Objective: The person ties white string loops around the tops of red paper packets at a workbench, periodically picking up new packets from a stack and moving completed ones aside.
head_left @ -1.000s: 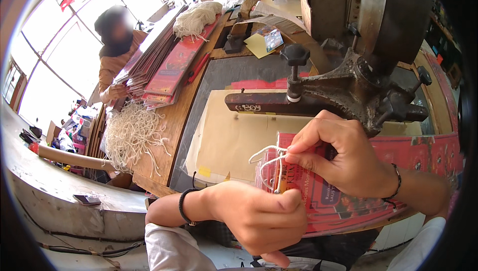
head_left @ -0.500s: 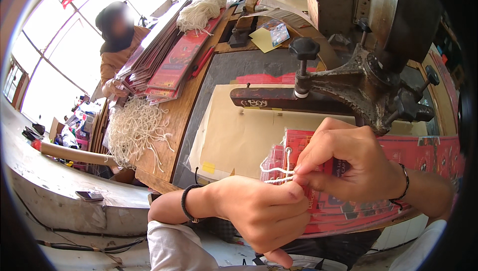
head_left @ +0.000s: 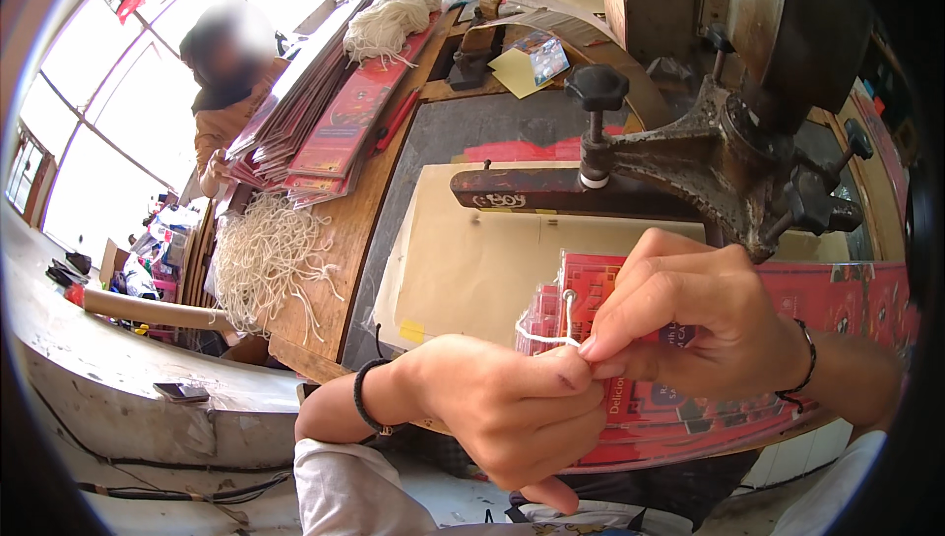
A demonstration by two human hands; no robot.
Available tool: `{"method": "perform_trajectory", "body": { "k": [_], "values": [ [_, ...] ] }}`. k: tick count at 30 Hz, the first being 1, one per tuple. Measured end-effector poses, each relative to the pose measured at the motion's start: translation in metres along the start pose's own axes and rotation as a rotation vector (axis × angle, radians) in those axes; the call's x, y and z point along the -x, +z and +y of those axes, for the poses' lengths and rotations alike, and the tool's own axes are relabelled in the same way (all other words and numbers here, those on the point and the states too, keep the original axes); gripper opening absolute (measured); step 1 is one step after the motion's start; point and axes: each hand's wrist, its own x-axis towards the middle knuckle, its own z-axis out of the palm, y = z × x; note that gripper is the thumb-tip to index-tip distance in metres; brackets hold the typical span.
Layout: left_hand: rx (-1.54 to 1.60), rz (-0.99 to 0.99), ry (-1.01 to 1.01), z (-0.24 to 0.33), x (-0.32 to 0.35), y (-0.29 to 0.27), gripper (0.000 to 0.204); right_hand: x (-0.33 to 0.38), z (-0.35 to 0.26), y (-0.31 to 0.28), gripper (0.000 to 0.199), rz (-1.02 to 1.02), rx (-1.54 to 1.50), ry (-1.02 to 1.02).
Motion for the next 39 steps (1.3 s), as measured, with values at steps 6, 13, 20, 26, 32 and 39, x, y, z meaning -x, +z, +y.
{"method": "perform_trajectory", "body": {
  "k": [6,13,20,26,32,39],
  "values": [
    [-0.005,-0.035,0.003,-0.0018,-0.0001,-0.0031,0.050,-0.0004,-0.0013,-0.0001,0.019,0.015,-0.047,0.027],
    [-0.076,-0.038,0.020,-0.0026,0.0000,-0.0002,0.044,-0.0008,-0.0009,0.0005,0.018,0.019,-0.069,0.057],
    [-0.093,-0.049,-0.007,-0.0009,-0.0013,-0.0013,0.042,-0.0014,-0.0024,-0.0003,0.015,0.015,-0.076,0.074],
    [-0.105,-0.059,-0.017,-0.0006,-0.0018,-0.0024,0.042,-0.0006,-0.0020,0.0006,0.014,0.012,-0.085,0.088],
    [-0.100,-0.068,-0.026,-0.0003,-0.0015,-0.0023,0.041,-0.0003,-0.0010,-0.0002,0.013,0.000,-0.097,0.112],
    [-0.097,-0.063,-0.038,0.0001,-0.0017,-0.0021,0.040,0.0000,-0.0024,-0.0007,0.012,-0.002,-0.081,0.126]
  ]
}}
